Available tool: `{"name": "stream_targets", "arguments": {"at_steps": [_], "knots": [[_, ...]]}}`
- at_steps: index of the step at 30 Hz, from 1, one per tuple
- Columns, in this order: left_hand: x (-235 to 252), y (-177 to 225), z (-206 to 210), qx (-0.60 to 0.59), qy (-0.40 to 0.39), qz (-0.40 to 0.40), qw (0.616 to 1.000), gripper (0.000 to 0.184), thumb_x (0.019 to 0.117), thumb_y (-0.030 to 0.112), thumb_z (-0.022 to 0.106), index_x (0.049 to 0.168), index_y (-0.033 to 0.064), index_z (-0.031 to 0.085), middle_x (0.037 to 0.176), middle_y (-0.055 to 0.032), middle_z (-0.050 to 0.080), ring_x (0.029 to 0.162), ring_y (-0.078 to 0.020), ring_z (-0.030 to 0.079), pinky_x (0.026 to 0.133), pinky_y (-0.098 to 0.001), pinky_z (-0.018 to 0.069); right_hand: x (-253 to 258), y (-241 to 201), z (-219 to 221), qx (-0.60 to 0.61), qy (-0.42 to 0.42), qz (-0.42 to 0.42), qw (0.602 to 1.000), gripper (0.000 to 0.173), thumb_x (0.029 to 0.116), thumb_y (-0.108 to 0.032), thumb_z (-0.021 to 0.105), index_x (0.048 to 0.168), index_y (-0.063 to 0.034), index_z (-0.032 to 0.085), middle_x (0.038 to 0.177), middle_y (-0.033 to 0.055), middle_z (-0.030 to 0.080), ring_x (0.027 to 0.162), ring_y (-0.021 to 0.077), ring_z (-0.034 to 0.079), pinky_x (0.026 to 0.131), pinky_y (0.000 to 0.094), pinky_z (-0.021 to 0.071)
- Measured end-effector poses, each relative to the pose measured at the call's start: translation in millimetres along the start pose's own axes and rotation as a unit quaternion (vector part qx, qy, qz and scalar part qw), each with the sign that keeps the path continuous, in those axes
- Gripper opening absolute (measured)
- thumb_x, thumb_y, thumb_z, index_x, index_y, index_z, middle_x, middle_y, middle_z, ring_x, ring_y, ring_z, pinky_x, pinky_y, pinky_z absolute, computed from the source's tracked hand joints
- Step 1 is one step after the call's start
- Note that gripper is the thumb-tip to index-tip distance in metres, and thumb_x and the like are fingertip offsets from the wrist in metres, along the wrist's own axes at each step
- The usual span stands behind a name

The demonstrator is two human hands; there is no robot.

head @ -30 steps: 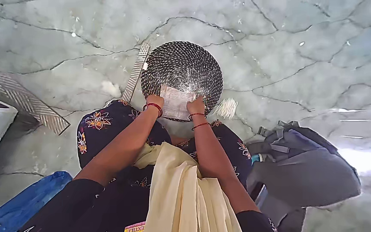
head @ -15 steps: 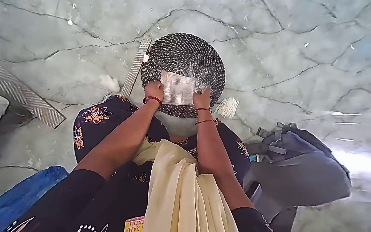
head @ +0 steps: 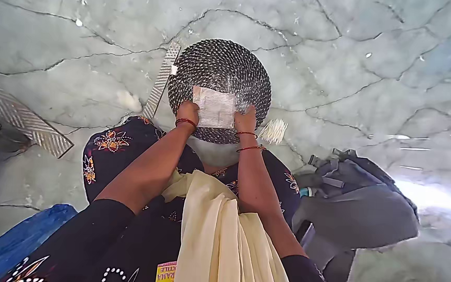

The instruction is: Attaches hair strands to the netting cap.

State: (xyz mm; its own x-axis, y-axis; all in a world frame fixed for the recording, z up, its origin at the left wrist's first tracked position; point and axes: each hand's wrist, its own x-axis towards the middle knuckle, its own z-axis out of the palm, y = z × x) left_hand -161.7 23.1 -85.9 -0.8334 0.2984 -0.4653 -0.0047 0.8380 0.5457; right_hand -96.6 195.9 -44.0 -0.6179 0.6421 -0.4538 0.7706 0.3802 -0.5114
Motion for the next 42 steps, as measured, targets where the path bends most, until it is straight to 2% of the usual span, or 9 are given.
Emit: {"name": "stream_targets", "arguments": {"at_steps": [7,10,12,17,24,29,36,39,42], "knots": [[-0.9,4.7,1.6,0.057,-0.023,0.002,0.998,0.033,0.1041,0.005,0.048,0.129,0.0,0.069,0.142,-0.0291,0.057,0.136,-0.0464,0.054,0.11,-0.063,0.0448,1.1,-6.0,4.4,-0.085,-0.067,-0.092,0.99,0.041,0.1065,-0.019,0.049,0.142,0.0003,0.058,0.139,0.0242,0.062,0.132,0.0381,0.058,0.111,0.0563,0.0424],[-2.4,6.0,0.9,0.071,-0.033,0.006,0.997,0.034,0.1036,0.002,0.047,0.129,-0.0013,0.068,0.143,-0.0297,0.056,0.136,-0.0474,0.052,0.109,-0.0636,0.0449,10.2,-10.8,6.7,-0.258,-0.156,-0.24,0.923,0.056,0.1065,-0.023,0.052,0.156,0.0012,0.04,0.16,0.021,0.043,0.15,0.0366,0.04,0.122,0.0541,0.0322],[-2.8,5.9,1.8,0.076,-0.035,0.015,0.996,0.033,0.103,0.0,0.047,0.129,-0.0032,0.068,0.143,-0.0297,0.056,0.137,-0.0478,0.051,0.11,-0.0641,0.0443,16.5,-13.2,11.4,-0.367,-0.201,-0.323,0.849,0.08,0.0998,-0.032,0.066,0.16,0.0044,0.028,0.168,0.0241,0.027,0.157,0.0406,0.023,0.124,0.0592,0.0234],[-3.0,8.8,1.3,0.084,-0.032,0.015,0.996,0.03,0.1025,-0.001,0.048,0.123,-0.0031,0.07,0.141,-0.0277,0.058,0.134,-0.0472,0.055,0.104,-0.0656,0.0488,23.5,-10.1,23.8,-0.512,-0.238,-0.371,0.737,0.115,0.088,-0.052,0.077,0.165,0.0007,0.009,0.173,0.0204,0.003,0.161,0.0347,0.002,0.125,0.0643,0.009],[-4.0,6.4,3.5,0.108,-0.045,0.034,0.993,0.031,0.1014,-0.003,0.051,0.129,-0.0061,0.064,0.141,-0.0287,0.056,0.137,-0.0465,0.051,0.11,-0.0608,0.0454,13.3,15.1,48.7,-0.448,-0.187,-0.383,0.786,0.071,0.1046,-0.018,0.058,0.163,0.0014,0.021,0.169,0.0274,0.019,0.158,0.0418,0.019,0.125,0.0544,0.0234],[-7.1,5.0,2.2,0.107,-0.048,0.051,0.992,0.03,0.0986,-0.004,0.055,0.126,-0.007,0.066,0.14,-0.0294,0.056,0.136,-0.0475,0.052,0.107,-0.0624,0.0476,-8.3,3.3,42.1,-0.405,-0.161,-0.34,0.834,0.056,0.1,-0.001,0.057,0.153,0.0021,0.041,0.159,0.0267,0.041,0.15,0.0411,0.038,0.121,0.0505,0.035],[-0.7,3.2,-0.5,0.05,-0.011,0.042,0.998,0.03,0.1003,-0.007,0.048,0.125,-0.0078,0.066,0.138,-0.0297,0.059,0.136,-0.0463,0.053,0.112,-0.0601,0.0441,18.0,-19.7,10.0,-0.411,-0.178,-0.31,0.839,0.124,0.073,-0.037,0.092,0.163,0.0025,0.017,0.171,0.025,0.012,0.158,0.0428,0.013,0.123,0.0629,0.0227],[3.1,4.4,-0.7,0.053,-0.014,0.031,0.998,0.031,0.1008,-0.006,0.048,0.126,-0.0064,0.067,0.139,-0.0287,0.059,0.137,-0.045,0.052,0.112,-0.0597,0.0442,18.3,-26.7,25.8,-0.445,-0.212,-0.301,0.816,0.127,0.0752,-0.048,0.09,0.165,-0.0007,0.013,0.173,0.0217,0.007,0.16,0.0396,0.009,0.124,0.0666,0.0157],[2.9,3.6,-1.0,0.067,-0.024,0.014,0.997,0.031,0.1011,-0.004,0.049,0.128,-0.0058,0.065,0.141,-0.0278,0.057,0.137,-0.045,0.052,0.11,-0.0598,0.0466,14.5,-11.8,53.2,-0.443,-0.198,-0.297,0.822,0.105,0.0888,-0.036,0.08,0.164,-0.0014,0.016,0.173,0.019,0.006,0.16,0.0385,0.006,0.123,0.0663,0.0169]]}}
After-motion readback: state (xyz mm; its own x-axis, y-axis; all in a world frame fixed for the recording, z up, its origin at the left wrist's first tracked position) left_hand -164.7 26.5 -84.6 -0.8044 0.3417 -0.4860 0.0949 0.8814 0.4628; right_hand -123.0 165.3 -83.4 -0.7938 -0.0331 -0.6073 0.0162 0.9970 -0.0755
